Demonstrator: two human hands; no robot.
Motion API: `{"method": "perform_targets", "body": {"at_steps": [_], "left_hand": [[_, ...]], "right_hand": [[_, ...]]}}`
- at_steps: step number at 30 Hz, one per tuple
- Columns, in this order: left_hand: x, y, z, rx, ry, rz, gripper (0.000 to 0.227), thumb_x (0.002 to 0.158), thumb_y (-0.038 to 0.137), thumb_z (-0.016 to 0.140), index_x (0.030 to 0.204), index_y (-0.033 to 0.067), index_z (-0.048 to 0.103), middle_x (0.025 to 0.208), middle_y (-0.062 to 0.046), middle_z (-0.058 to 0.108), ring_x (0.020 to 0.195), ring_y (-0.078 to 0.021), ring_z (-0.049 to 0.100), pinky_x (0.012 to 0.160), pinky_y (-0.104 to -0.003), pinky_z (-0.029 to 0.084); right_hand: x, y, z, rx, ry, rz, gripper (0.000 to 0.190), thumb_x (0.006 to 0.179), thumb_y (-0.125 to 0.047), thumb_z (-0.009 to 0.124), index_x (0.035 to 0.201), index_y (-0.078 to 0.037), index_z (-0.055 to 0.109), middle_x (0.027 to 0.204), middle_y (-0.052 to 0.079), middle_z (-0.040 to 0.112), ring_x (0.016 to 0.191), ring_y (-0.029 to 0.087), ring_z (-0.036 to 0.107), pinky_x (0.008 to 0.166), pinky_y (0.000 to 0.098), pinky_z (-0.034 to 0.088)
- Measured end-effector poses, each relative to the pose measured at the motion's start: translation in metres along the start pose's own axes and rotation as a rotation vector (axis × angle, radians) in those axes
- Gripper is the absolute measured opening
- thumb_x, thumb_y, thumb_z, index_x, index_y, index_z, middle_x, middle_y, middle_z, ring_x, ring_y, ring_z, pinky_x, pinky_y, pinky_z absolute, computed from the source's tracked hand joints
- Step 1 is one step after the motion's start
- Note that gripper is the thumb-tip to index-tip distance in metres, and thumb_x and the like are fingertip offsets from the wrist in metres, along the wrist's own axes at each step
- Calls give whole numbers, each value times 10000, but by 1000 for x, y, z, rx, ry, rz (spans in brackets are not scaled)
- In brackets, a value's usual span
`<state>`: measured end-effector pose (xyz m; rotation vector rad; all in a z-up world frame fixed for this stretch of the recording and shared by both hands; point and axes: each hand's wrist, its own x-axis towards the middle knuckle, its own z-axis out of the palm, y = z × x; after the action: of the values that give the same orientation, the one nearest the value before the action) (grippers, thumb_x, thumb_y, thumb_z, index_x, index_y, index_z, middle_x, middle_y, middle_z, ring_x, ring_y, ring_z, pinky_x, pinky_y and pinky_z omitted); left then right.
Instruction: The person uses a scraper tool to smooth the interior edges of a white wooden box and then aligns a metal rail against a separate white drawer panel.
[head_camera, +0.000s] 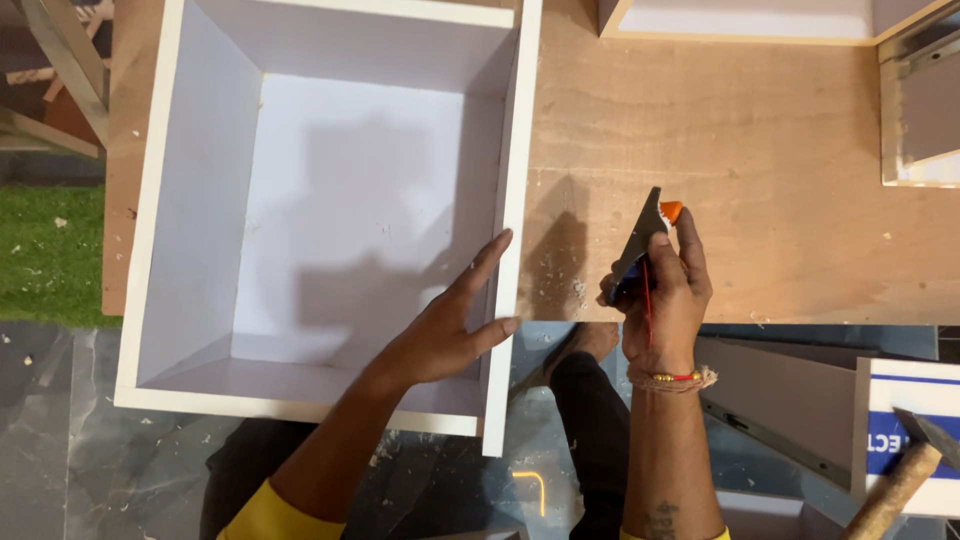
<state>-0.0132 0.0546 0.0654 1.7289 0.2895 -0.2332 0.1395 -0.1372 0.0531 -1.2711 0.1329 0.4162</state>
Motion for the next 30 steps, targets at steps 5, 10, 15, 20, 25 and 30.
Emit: {"method": "perform_targets", "body": {"at_steps": [5, 10, 15, 20, 25, 30], "left_hand": [[12, -12, -3, 15, -50, 44, 1242, 811, 277, 836, 1631, 265, -96, 1749, -146, -60, 1610, -350, -1, 1270, -563, 137], [13, -19, 2, 133, -104, 157, 1474, 725, 355, 933, 1553, 198, -276, 1703, -189, -202, 1593, -392, -80, 1269, -567, 136], [-7, -15, 3, 242, -252, -3, 1590, 663, 483, 912, 1479, 137, -409, 1654, -179, -321, 1566, -384, -131, 1238, -598, 150], [-31, 10, 17, 490, -459, -394, 1600, 655, 639, 863, 1498, 136, -401, 1670, -145, -321, 1568, -363, -128, 1192, -740, 84], [-38, 13, 19, 449, -432, -401, 1592, 629, 633, 862, 1514, 130, -363, 1691, -140, -224, 1581, -334, -46, 1193, -731, 94], [-19, -5, 14, 189, -223, -257, 1482, 644, 501, 855, 1580, 99, -222, 1686, -222, -64, 1543, -385, 117, 1224, -572, 224]], "right_hand": [[-3, 2, -3, -27, -11, -7, 629, 1059, -132, 534, 1648, -78, 322, 829, 76, 693, 575, 185, 669, 479, 353, 584], [-12, -3, -9, -58, -100, -86, 661, 1104, -118, 519, 1706, -106, 246, 858, 107, 673, 642, 213, 668, 552, 375, 578], [-27, -10, -15, -76, -69, -48, 634, 1121, -165, 497, 1709, -108, 267, 852, 135, 683, 656, 231, 676, 551, 378, 562], [-27, -7, -17, -64, -78, -67, 630, 1125, -173, 511, 1705, -107, 274, 851, 129, 673, 656, 234, 673, 547, 381, 565], [-23, -3, -12, -29, -117, -102, 626, 1154, -161, 542, 1721, -87, 288, 874, 134, 665, 692, 248, 685, 564, 394, 575], [-21, -3, -6, -43, -121, -85, 625, 1132, -170, 542, 1697, -92, 288, 842, 136, 668, 664, 246, 693, 538, 394, 577]]}}
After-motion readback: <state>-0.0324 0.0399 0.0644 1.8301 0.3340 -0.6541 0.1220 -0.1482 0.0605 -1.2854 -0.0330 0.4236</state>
